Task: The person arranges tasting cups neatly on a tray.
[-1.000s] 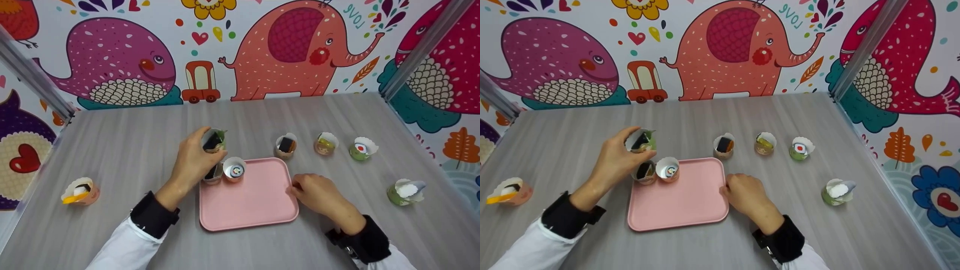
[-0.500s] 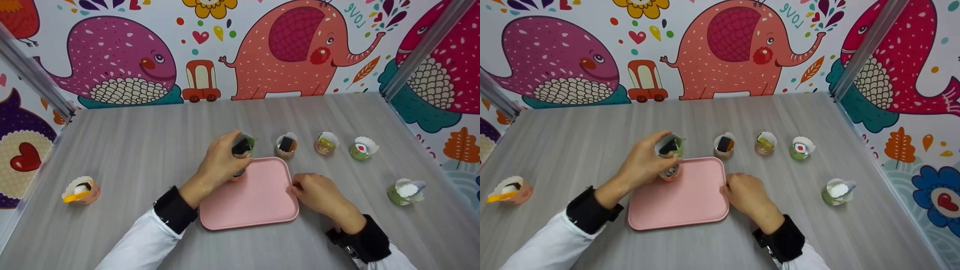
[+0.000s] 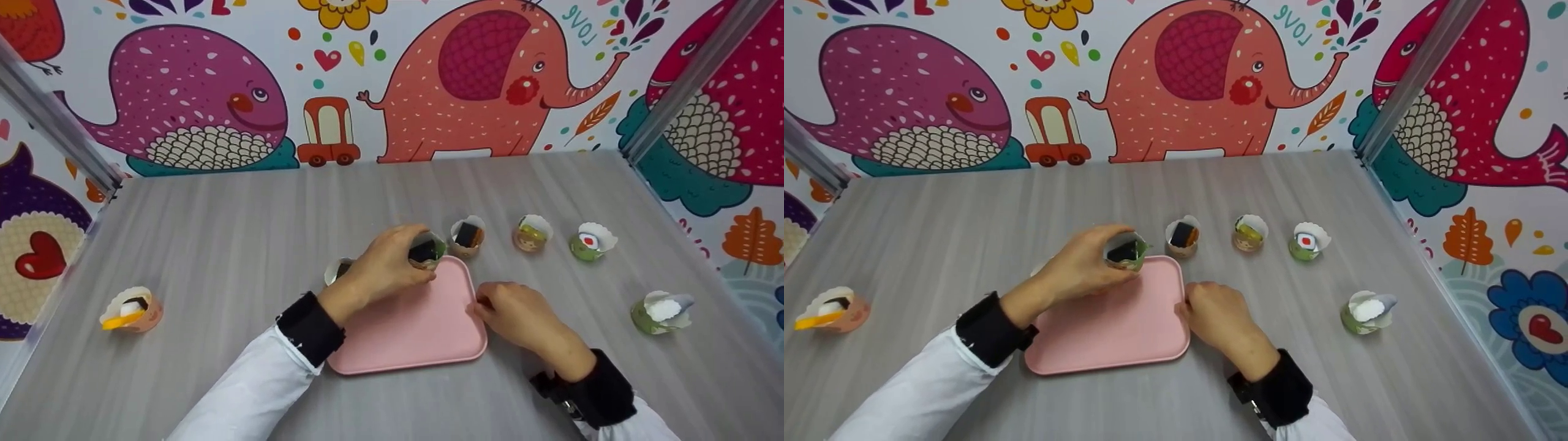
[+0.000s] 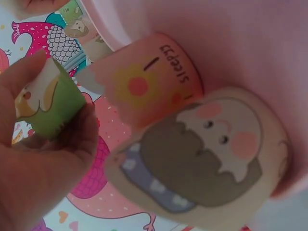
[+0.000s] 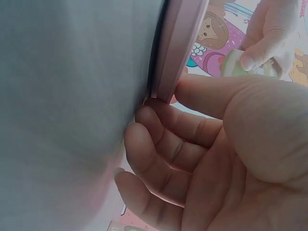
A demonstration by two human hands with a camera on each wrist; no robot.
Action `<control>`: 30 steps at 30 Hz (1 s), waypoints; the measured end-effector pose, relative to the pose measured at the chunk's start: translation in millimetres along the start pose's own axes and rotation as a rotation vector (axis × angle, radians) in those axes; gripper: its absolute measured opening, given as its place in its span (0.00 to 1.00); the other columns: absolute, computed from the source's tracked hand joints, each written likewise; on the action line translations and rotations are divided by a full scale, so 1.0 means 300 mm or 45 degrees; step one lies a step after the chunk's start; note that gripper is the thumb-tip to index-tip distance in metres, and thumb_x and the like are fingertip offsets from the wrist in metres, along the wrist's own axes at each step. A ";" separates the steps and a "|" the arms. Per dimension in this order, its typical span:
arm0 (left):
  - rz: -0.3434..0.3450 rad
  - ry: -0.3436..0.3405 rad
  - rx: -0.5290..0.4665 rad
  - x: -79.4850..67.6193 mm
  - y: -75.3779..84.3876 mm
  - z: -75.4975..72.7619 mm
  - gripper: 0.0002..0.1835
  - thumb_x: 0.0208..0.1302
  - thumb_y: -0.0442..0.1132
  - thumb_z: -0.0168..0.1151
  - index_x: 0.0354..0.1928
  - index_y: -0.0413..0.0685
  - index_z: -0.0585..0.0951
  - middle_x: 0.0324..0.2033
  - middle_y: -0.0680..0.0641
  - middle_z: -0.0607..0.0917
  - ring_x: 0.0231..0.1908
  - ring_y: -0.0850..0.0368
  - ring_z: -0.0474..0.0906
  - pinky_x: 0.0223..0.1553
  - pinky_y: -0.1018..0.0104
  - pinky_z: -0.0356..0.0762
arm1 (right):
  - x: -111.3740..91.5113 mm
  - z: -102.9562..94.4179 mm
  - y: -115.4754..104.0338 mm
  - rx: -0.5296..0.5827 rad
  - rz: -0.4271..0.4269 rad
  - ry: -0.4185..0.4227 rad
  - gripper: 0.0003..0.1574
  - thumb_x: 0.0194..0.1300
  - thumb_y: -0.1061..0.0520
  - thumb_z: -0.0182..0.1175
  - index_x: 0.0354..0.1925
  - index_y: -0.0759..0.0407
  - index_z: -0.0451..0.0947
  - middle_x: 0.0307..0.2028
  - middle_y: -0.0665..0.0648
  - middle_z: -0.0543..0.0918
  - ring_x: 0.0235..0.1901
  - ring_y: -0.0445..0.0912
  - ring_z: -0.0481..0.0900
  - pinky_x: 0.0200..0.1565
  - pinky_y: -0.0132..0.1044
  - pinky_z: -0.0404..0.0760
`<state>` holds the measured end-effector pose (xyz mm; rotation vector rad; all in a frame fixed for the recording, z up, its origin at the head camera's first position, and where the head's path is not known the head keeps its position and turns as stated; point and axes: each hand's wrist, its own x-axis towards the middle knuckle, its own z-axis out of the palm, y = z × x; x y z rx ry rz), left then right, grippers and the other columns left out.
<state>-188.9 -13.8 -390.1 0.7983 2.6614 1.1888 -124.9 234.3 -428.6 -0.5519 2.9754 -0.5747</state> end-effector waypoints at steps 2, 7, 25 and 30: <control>-0.006 -0.039 -0.003 0.008 -0.007 0.000 0.37 0.58 0.37 0.79 0.68 0.38 0.76 0.62 0.40 0.81 0.60 0.46 0.77 0.61 0.52 0.76 | -0.001 0.000 0.000 -0.002 -0.004 0.008 0.11 0.70 0.56 0.69 0.29 0.54 0.80 0.20 0.46 0.72 0.23 0.42 0.69 0.29 0.41 0.69; 0.012 -0.107 0.020 0.025 -0.021 0.005 0.34 0.57 0.35 0.76 0.66 0.37 0.77 0.60 0.39 0.81 0.58 0.47 0.78 0.61 0.54 0.76 | -0.005 0.000 0.002 -0.007 -0.021 0.041 0.14 0.69 0.55 0.70 0.26 0.51 0.78 0.19 0.44 0.69 0.22 0.40 0.68 0.27 0.39 0.68; 0.077 -0.129 0.284 0.023 -0.056 0.056 0.22 0.55 0.39 0.80 0.51 0.46 0.83 0.43 0.49 0.86 0.48 0.49 0.82 0.55 0.52 0.77 | 0.001 0.008 -0.001 -0.005 -0.025 0.023 0.12 0.69 0.57 0.70 0.29 0.54 0.79 0.20 0.45 0.70 0.22 0.41 0.68 0.28 0.39 0.68; 0.070 -0.139 0.320 0.024 -0.061 0.062 0.23 0.55 0.41 0.80 0.52 0.46 0.83 0.44 0.48 0.86 0.50 0.47 0.81 0.57 0.50 0.75 | 0.002 0.007 -0.001 -0.003 -0.019 0.018 0.12 0.69 0.57 0.70 0.28 0.54 0.79 0.20 0.46 0.70 0.23 0.42 0.68 0.29 0.40 0.69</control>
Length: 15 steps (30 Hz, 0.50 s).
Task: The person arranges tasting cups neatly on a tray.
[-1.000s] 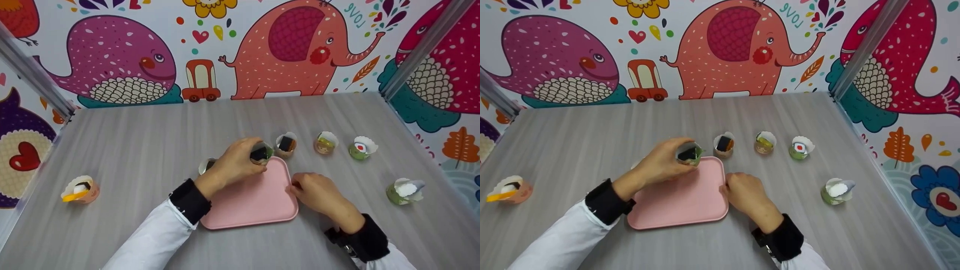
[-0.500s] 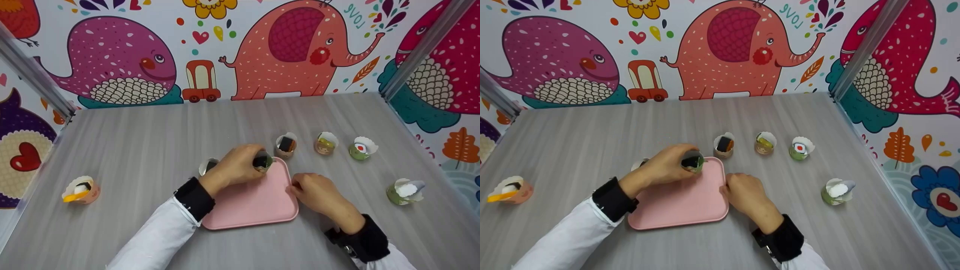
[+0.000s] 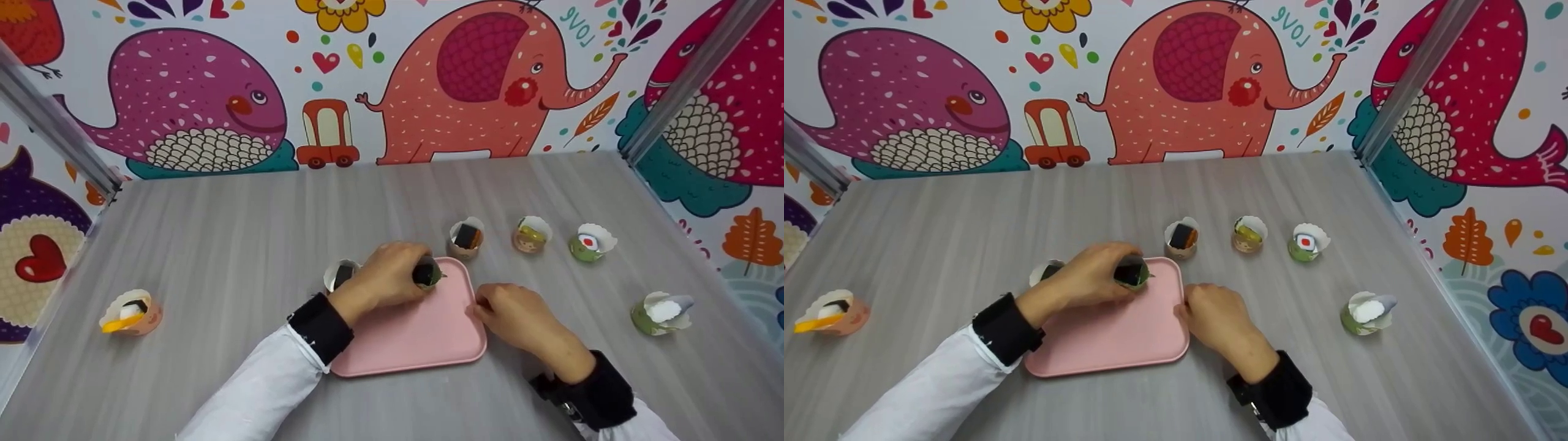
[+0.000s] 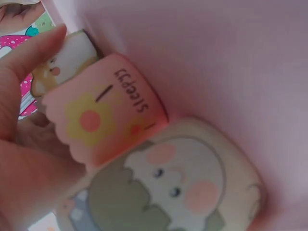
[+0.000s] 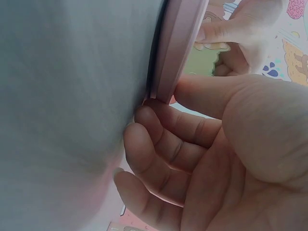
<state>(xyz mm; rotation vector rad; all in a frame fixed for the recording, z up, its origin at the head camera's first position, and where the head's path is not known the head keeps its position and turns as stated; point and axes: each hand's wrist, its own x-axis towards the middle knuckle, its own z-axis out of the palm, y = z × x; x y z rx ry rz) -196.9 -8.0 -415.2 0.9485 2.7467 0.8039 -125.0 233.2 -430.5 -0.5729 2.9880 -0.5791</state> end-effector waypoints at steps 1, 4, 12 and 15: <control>-0.002 -0.002 0.007 0.000 0.000 0.001 0.24 0.54 0.41 0.80 0.52 0.45 0.83 0.45 0.47 0.86 0.50 0.47 0.81 0.58 0.49 0.75 | -0.001 -0.001 -0.001 -0.001 0.000 0.002 0.12 0.69 0.57 0.70 0.28 0.54 0.79 0.20 0.46 0.70 0.23 0.42 0.68 0.29 0.40 0.69; -0.015 -0.006 0.027 0.000 -0.002 0.000 0.28 0.54 0.42 0.80 0.56 0.43 0.82 0.49 0.45 0.86 0.53 0.45 0.80 0.60 0.48 0.74 | -0.003 -0.002 0.000 -0.002 -0.008 0.011 0.13 0.68 0.57 0.70 0.28 0.54 0.79 0.20 0.46 0.71 0.23 0.41 0.69 0.28 0.40 0.69; -0.037 -0.051 0.010 -0.003 -0.008 -0.002 0.40 0.57 0.43 0.79 0.70 0.37 0.74 0.63 0.39 0.81 0.65 0.40 0.74 0.70 0.46 0.66 | -0.009 -0.004 -0.001 -0.001 -0.012 0.017 0.13 0.69 0.55 0.69 0.27 0.51 0.78 0.21 0.45 0.72 0.23 0.41 0.69 0.28 0.41 0.70; -0.048 -0.069 -0.004 -0.011 -0.008 -0.014 0.42 0.58 0.44 0.79 0.72 0.39 0.72 0.66 0.40 0.79 0.68 0.40 0.72 0.72 0.46 0.63 | -0.007 -0.004 -0.003 0.006 -0.001 0.005 0.12 0.69 0.56 0.69 0.28 0.52 0.79 0.21 0.46 0.73 0.23 0.41 0.69 0.28 0.41 0.70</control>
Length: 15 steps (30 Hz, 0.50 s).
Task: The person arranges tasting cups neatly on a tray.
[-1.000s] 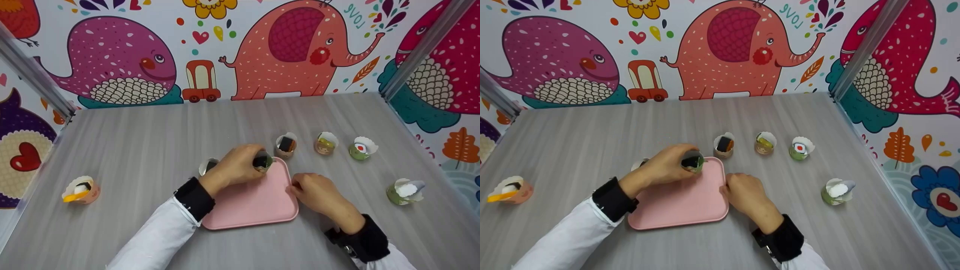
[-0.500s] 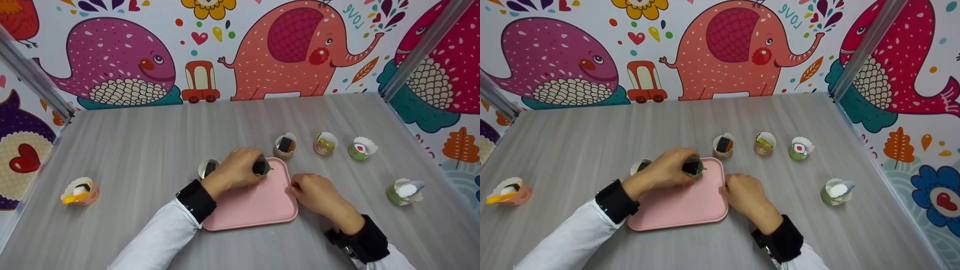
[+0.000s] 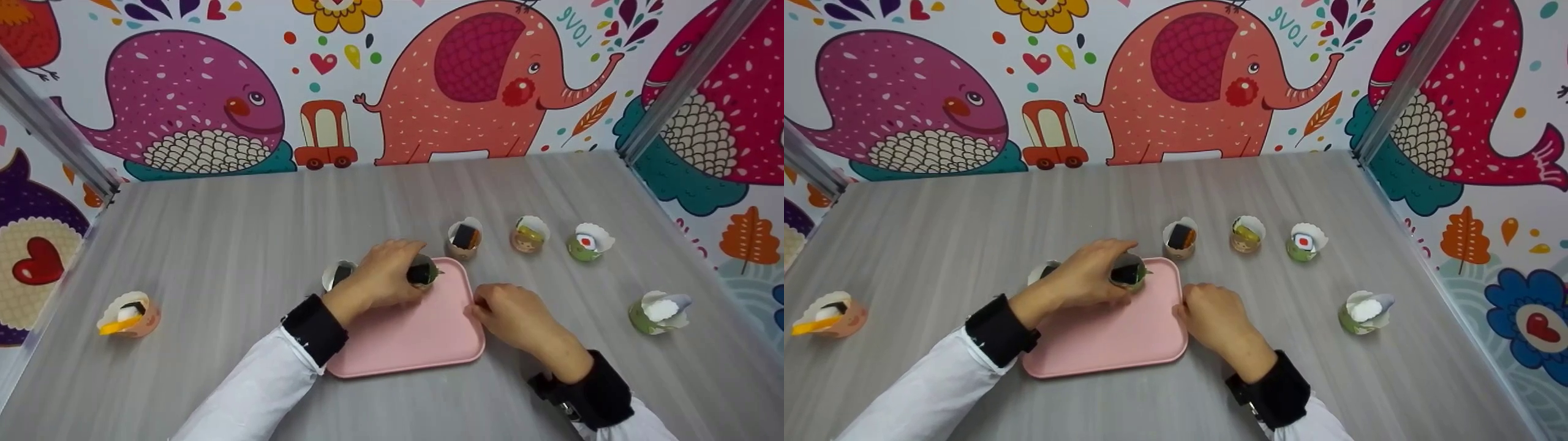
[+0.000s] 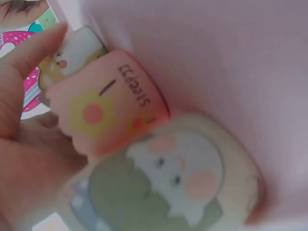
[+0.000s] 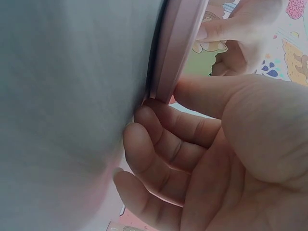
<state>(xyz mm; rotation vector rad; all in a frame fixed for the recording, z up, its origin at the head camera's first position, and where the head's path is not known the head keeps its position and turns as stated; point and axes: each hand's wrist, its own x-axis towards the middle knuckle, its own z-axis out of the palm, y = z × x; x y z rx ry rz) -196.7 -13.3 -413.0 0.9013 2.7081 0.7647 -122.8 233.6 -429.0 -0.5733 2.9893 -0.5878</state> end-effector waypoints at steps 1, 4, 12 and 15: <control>-0.004 -0.006 -0.004 -0.004 -0.001 -0.005 0.42 0.59 0.45 0.79 0.73 0.39 0.72 0.67 0.40 0.78 0.69 0.40 0.71 0.72 0.46 0.62 | 0.000 0.000 -0.001 0.001 0.001 -0.002 0.12 0.69 0.56 0.69 0.28 0.53 0.80 0.22 0.46 0.73 0.23 0.41 0.69 0.28 0.41 0.70; -0.008 -0.010 -0.017 -0.022 -0.001 -0.023 0.43 0.59 0.46 0.79 0.74 0.40 0.71 0.68 0.40 0.77 0.70 0.41 0.69 0.73 0.44 0.61 | 0.001 0.001 -0.001 0.000 0.004 -0.003 0.12 0.69 0.56 0.69 0.28 0.53 0.80 0.22 0.46 0.73 0.23 0.41 0.69 0.28 0.41 0.70; -0.038 0.079 -0.070 -0.093 0.005 -0.082 0.42 0.63 0.50 0.77 0.74 0.42 0.71 0.68 0.40 0.76 0.70 0.41 0.69 0.73 0.43 0.59 | 0.001 -0.002 0.001 -0.003 0.004 0.004 0.12 0.69 0.57 0.70 0.28 0.54 0.80 0.22 0.46 0.73 0.24 0.41 0.69 0.29 0.40 0.70; -0.038 0.149 -0.081 -0.128 -0.002 -0.108 0.40 0.65 0.49 0.75 0.74 0.42 0.72 0.68 0.40 0.77 0.70 0.42 0.69 0.73 0.44 0.60 | 0.001 -0.001 0.001 0.000 -0.005 0.011 0.11 0.69 0.56 0.70 0.29 0.54 0.80 0.22 0.46 0.73 0.24 0.41 0.69 0.28 0.40 0.70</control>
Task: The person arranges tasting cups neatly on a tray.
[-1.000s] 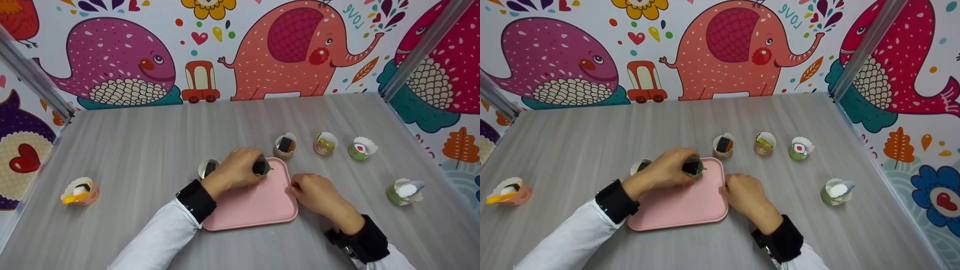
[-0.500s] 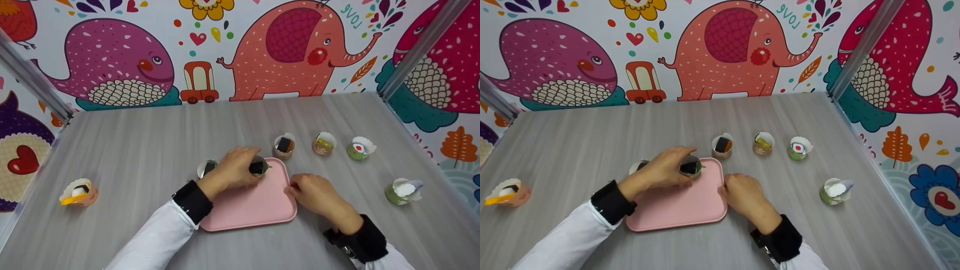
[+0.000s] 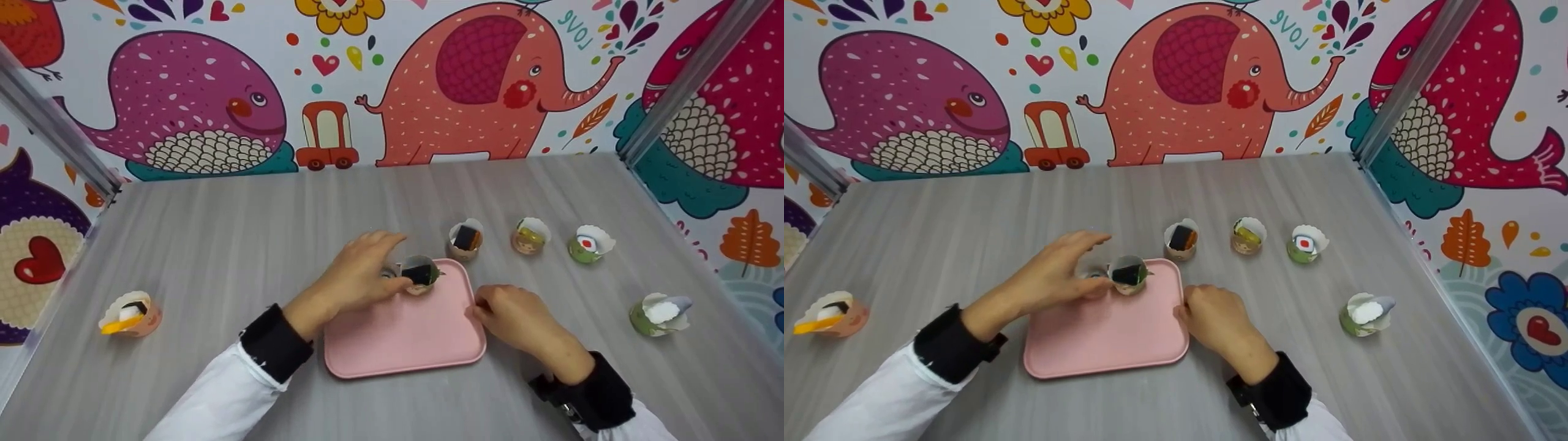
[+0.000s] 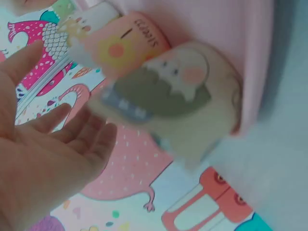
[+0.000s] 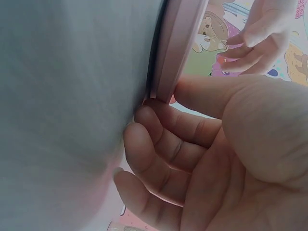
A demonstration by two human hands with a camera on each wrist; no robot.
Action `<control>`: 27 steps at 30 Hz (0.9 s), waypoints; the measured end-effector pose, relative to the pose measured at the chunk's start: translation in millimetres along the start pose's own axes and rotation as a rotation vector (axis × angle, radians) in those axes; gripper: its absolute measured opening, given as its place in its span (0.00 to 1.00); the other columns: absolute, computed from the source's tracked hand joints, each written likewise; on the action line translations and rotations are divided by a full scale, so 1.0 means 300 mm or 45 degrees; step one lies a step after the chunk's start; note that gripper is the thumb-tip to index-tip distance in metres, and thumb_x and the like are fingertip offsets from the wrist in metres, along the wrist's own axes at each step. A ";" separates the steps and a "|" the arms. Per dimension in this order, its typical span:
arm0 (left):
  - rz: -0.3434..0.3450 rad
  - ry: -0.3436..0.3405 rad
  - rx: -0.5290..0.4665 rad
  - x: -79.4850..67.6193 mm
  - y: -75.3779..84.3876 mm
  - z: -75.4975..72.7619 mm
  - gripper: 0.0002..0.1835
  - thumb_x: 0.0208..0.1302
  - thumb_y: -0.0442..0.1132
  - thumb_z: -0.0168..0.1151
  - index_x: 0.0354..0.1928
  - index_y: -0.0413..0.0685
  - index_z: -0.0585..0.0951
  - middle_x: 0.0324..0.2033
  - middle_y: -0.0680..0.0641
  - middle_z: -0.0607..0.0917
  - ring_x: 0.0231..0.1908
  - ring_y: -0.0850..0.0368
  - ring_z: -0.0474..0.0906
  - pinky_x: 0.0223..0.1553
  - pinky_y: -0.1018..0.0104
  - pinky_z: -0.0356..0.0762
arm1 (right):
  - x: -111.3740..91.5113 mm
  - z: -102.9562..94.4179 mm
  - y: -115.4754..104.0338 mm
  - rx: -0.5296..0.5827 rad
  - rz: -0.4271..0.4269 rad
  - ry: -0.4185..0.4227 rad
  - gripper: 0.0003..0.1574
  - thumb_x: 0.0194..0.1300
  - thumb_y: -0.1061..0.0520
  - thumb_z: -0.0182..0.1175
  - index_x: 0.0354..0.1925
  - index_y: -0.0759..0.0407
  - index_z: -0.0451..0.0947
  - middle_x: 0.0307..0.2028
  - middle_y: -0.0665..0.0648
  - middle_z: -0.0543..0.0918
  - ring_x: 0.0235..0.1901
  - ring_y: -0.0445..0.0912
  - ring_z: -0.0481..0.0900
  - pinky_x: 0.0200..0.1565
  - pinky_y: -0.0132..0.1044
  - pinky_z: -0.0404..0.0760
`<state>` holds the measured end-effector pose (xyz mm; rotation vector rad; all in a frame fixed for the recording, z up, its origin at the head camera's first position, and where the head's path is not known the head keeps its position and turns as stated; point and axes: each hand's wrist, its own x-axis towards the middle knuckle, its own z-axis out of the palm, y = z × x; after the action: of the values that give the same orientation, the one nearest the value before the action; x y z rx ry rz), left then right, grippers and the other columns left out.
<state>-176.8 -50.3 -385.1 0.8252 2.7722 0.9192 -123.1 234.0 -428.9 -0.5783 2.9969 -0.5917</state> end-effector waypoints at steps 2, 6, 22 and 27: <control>0.010 0.074 -0.003 -0.024 -0.008 -0.019 0.38 0.65 0.48 0.75 0.73 0.41 0.73 0.67 0.40 0.77 0.69 0.42 0.70 0.72 0.43 0.62 | 0.000 0.001 0.000 0.003 -0.006 0.005 0.11 0.69 0.56 0.70 0.29 0.54 0.80 0.22 0.46 0.73 0.24 0.41 0.69 0.28 0.41 0.70; 0.020 0.265 -0.010 -0.084 -0.029 -0.041 0.34 0.65 0.45 0.75 0.69 0.40 0.76 0.64 0.40 0.79 0.66 0.42 0.72 0.69 0.42 0.64 | -0.001 0.002 0.000 -0.001 -0.006 0.006 0.13 0.69 0.55 0.70 0.28 0.52 0.79 0.21 0.45 0.71 0.23 0.40 0.68 0.28 0.40 0.69; 0.088 0.789 0.231 -0.322 -0.132 -0.057 0.33 0.60 0.39 0.77 0.65 0.35 0.77 0.57 0.36 0.81 0.58 0.37 0.77 0.59 0.40 0.71 | 0.002 -0.008 0.001 0.007 0.040 -0.035 0.12 0.69 0.55 0.70 0.29 0.53 0.80 0.21 0.46 0.72 0.24 0.41 0.69 0.29 0.41 0.69; 0.028 0.856 0.299 -0.374 -0.162 -0.076 0.37 0.57 0.38 0.79 0.68 0.35 0.75 0.60 0.35 0.81 0.58 0.34 0.76 0.60 0.38 0.68 | 0.002 -0.005 0.003 0.020 0.019 -0.032 0.11 0.70 0.56 0.69 0.29 0.53 0.80 0.22 0.46 0.73 0.24 0.41 0.69 0.29 0.41 0.70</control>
<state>-110.2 -153.8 -402.4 0.6623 3.5078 1.0420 -124.2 235.1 -427.7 -0.5577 2.9674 -0.6021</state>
